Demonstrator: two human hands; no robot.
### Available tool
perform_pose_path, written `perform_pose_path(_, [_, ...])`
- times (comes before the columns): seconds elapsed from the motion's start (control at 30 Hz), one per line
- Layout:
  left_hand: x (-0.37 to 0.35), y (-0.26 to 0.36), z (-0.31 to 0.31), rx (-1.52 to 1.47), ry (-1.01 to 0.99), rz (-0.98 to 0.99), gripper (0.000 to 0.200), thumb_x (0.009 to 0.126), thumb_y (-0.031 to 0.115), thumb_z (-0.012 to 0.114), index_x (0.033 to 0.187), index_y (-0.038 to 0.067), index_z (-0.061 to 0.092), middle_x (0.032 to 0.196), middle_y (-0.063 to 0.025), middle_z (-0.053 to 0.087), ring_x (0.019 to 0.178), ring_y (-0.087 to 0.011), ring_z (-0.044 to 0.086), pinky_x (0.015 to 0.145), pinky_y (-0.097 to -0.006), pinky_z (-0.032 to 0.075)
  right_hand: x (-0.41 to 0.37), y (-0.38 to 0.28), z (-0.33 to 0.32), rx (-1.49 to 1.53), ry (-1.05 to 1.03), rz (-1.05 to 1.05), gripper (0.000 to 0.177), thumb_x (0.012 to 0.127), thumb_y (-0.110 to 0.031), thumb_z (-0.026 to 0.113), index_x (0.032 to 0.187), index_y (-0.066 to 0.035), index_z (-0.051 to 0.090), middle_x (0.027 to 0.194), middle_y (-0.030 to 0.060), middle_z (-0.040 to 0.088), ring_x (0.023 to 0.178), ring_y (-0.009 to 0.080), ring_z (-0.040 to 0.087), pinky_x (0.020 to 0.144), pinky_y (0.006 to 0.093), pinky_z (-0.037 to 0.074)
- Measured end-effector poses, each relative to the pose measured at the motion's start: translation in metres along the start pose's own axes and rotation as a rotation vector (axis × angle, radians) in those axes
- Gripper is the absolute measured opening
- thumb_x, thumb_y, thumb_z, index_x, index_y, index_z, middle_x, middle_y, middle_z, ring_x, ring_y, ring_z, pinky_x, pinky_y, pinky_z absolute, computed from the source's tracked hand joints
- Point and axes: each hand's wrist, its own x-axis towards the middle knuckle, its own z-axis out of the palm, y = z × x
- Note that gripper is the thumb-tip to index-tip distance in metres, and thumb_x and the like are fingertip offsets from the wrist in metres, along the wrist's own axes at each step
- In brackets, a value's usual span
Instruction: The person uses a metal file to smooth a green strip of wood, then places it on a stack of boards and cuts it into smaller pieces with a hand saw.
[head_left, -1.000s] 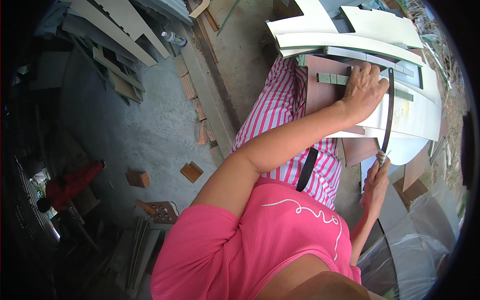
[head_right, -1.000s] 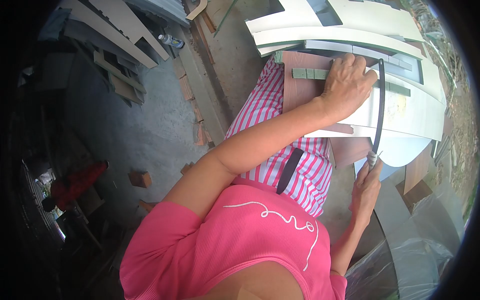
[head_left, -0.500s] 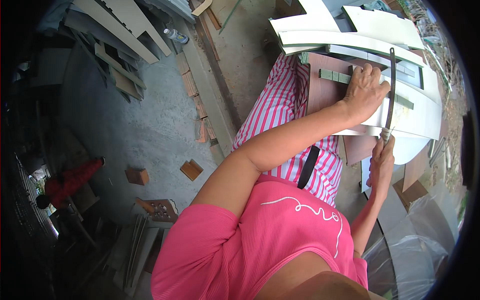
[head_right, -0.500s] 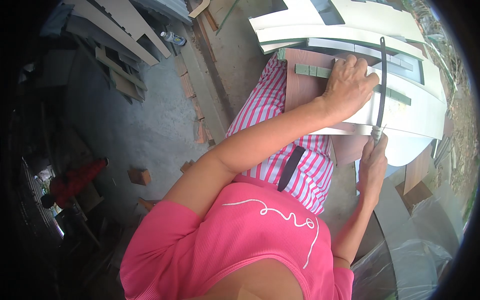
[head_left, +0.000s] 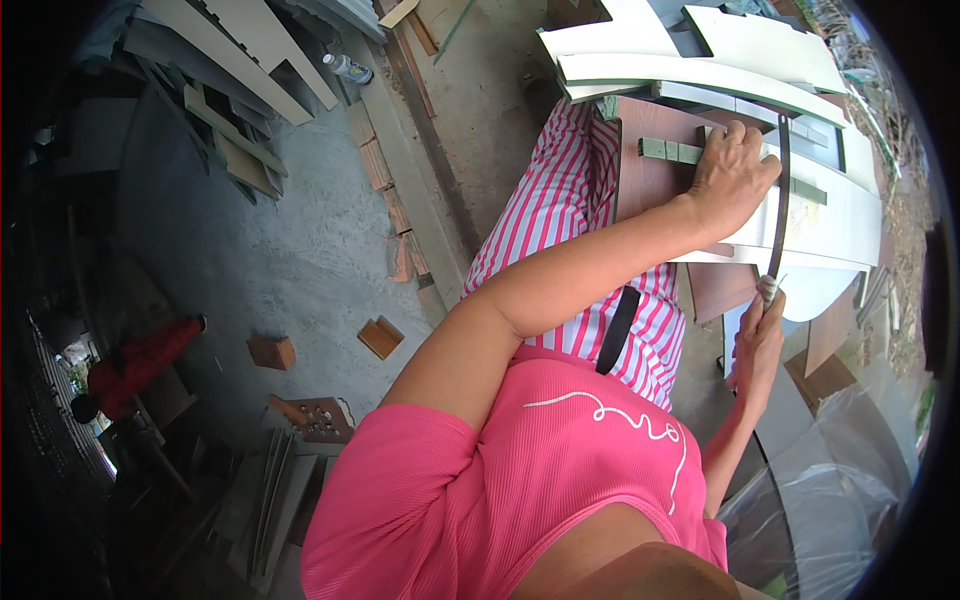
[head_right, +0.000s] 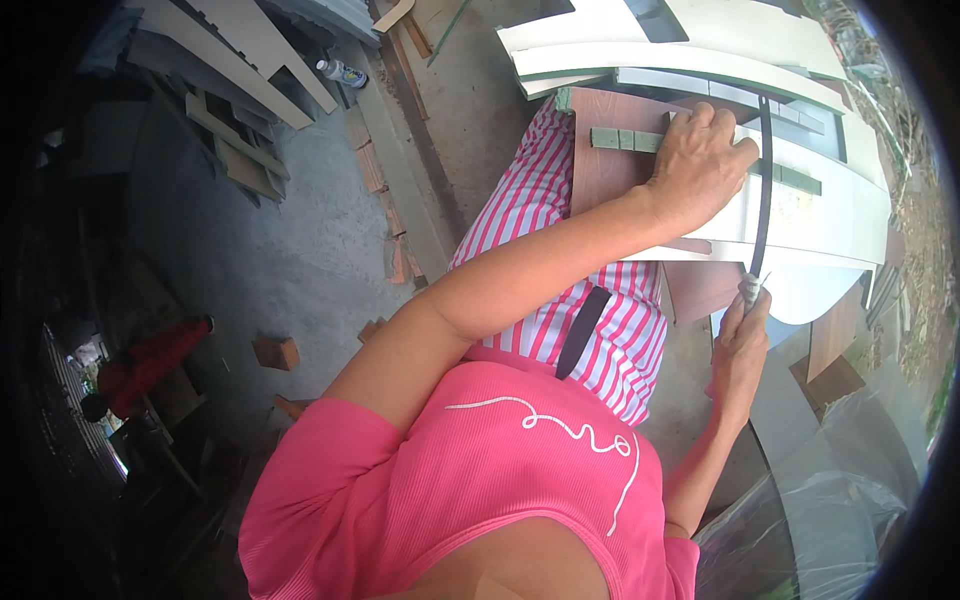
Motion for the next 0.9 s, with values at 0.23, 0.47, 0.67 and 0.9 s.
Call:
perform_pose_path(0.23, [0.000, -0.001, 0.000, -0.012, 0.020, -0.018, 0.009, 0.072, 0.011, 0.068, 0.079, 0.005, 0.067, 0.081, -0.0118, 0.054, 0.084, -0.0272, 0.050, 0.071, -0.0408, 0.039, 0.027, -0.012, 0.004, 0.033, 0.009, -0.065, 0.027, 0.105, -0.028, 0.039, 0.121, -0.007, 0.044, 0.057, 0.0064, 0.042, 0.045, 0.0142, 0.035, 0.041, 0.0344, 0.032])
perform_pose_path(0.47, [0.001, -0.003, 0.001, 0.001, 0.021, -0.009, 0.011, 0.071, 0.011, 0.069, 0.081, 0.006, 0.068, 0.083, -0.0120, 0.054, 0.086, -0.0281, 0.050, 0.074, -0.0419, 0.040, -0.011, -0.003, 0.003, 0.086, 0.025, -0.022, 0.027, 0.105, -0.026, 0.038, 0.123, -0.008, 0.046, 0.059, 0.0062, 0.043, 0.047, 0.0145, 0.036, 0.043, 0.0343, 0.033])
perform_pose_path(0.67, [0.001, -0.005, 0.002, -0.007, 0.019, 0.003, 0.011, 0.072, 0.011, 0.068, 0.082, 0.006, 0.068, 0.081, -0.0112, 0.053, 0.085, -0.0277, 0.049, 0.075, -0.0419, 0.040, -0.013, -0.007, -0.003, 0.077, -0.030, 0.072, 0.026, 0.105, -0.025, 0.039, 0.124, -0.009, 0.047, 0.061, 0.0058, 0.045, 0.047, 0.0133, 0.039, 0.044, 0.0331, 0.034])
perform_pose_path(0.9, [0.000, -0.005, 0.001, 0.001, 0.017, 0.002, 0.010, 0.073, 0.011, 0.068, 0.081, 0.007, 0.067, 0.083, -0.0108, 0.052, 0.085, -0.0274, 0.049, 0.075, -0.0415, 0.040, 0.025, -0.008, 0.006, 0.055, 0.007, -0.079, 0.027, 0.105, -0.026, 0.038, 0.124, -0.008, 0.046, 0.060, 0.0075, 0.047, 0.047, 0.0137, 0.040, 0.043, 0.0334, 0.035])
